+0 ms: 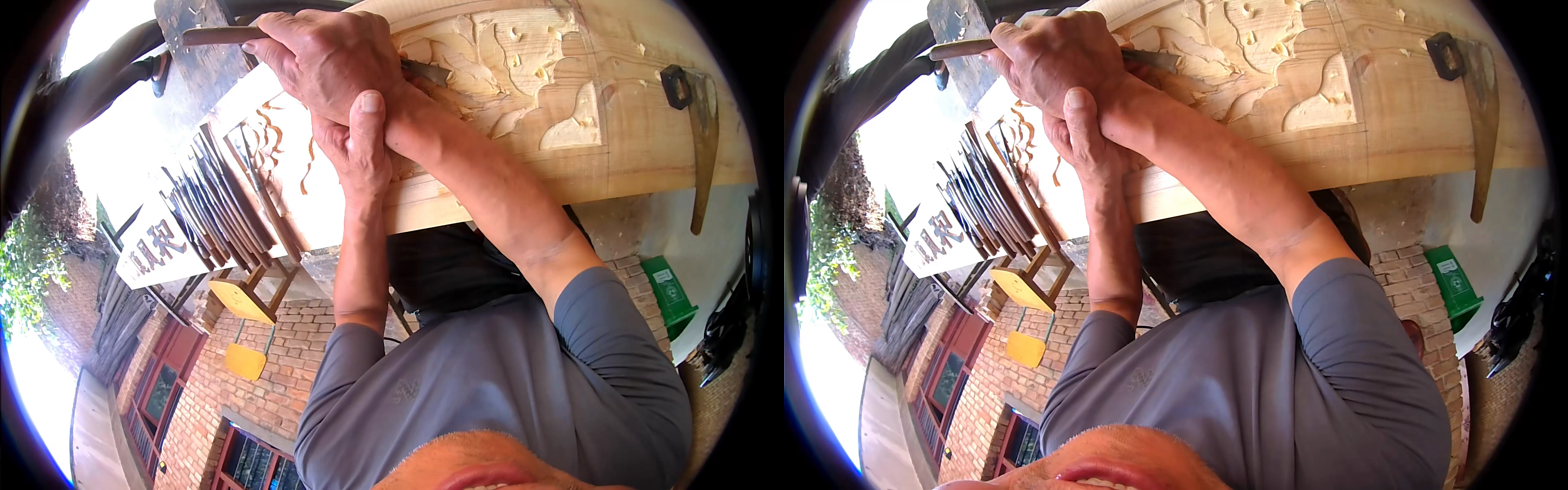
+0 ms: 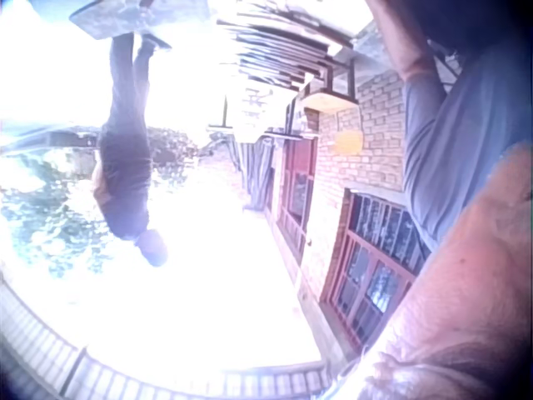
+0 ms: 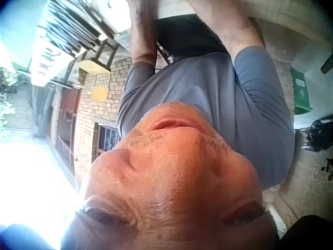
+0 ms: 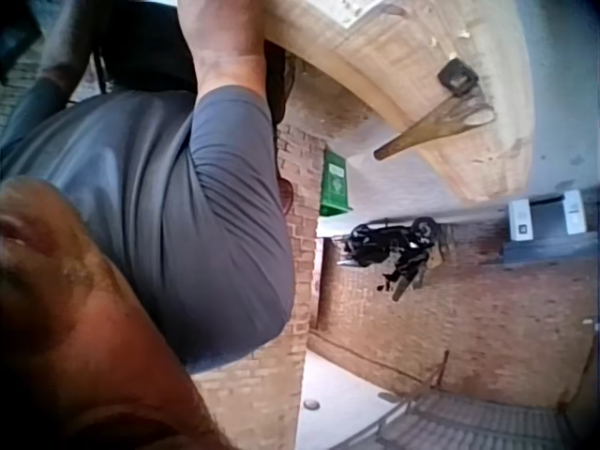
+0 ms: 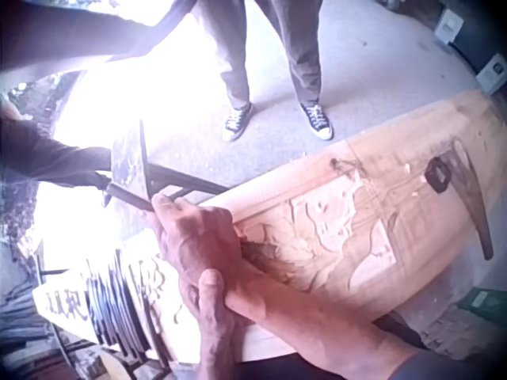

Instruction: The person carves a floral design into a wooden board using a chisel, periodically blowing away wood shavings and switching between different chisels from a row on the workbench.

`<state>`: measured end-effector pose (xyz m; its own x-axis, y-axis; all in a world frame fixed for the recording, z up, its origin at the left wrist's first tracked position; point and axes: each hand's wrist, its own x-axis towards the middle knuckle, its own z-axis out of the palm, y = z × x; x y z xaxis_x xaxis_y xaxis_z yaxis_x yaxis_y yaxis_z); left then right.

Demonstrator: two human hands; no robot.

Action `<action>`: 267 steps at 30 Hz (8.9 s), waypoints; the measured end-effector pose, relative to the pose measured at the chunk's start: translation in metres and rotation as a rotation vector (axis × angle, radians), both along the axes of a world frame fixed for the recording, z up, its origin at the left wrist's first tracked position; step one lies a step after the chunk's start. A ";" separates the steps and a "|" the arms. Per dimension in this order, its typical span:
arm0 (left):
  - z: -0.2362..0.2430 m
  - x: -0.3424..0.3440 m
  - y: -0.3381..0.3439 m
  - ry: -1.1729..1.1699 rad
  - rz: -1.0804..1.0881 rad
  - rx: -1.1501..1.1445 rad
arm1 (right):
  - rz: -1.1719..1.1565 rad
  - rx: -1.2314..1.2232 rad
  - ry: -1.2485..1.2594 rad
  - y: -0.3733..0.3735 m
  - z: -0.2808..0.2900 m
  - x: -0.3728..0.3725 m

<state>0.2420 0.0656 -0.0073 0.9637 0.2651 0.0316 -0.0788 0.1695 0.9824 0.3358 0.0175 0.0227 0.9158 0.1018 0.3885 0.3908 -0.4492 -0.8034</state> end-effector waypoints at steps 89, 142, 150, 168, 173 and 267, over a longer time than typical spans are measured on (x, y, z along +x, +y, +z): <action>0.011 -0.053 -0.018 0.065 0.286 0.055 | 0.410 0.012 -0.149 -0.019 -0.011 -0.034; 0.015 -0.058 -0.017 0.059 0.264 0.147 | 0.350 0.006 -0.090 -0.030 -0.014 -0.050; 0.021 -0.054 -0.016 0.186 0.152 0.056 | 0.293 -0.084 -0.111 -0.044 -0.021 -0.042; 0.020 -0.050 -0.020 0.251 0.110 0.106 | 0.295 -0.123 -0.089 -0.050 -0.011 -0.035; 0.025 -0.047 -0.029 0.263 0.123 0.091 | 0.285 -0.088 -0.098 -0.053 -0.007 -0.037; 0.023 -0.052 -0.115 -0.454 -0.059 1.097 | 0.275 1.052 0.322 -0.186 0.052 0.007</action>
<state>0.1899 -0.0489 0.0154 0.8157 -0.1613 0.5555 -0.4775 -0.7299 0.4892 0.3433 -0.1681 0.0742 0.9857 0.0768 0.1498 0.0784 0.5780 -0.8123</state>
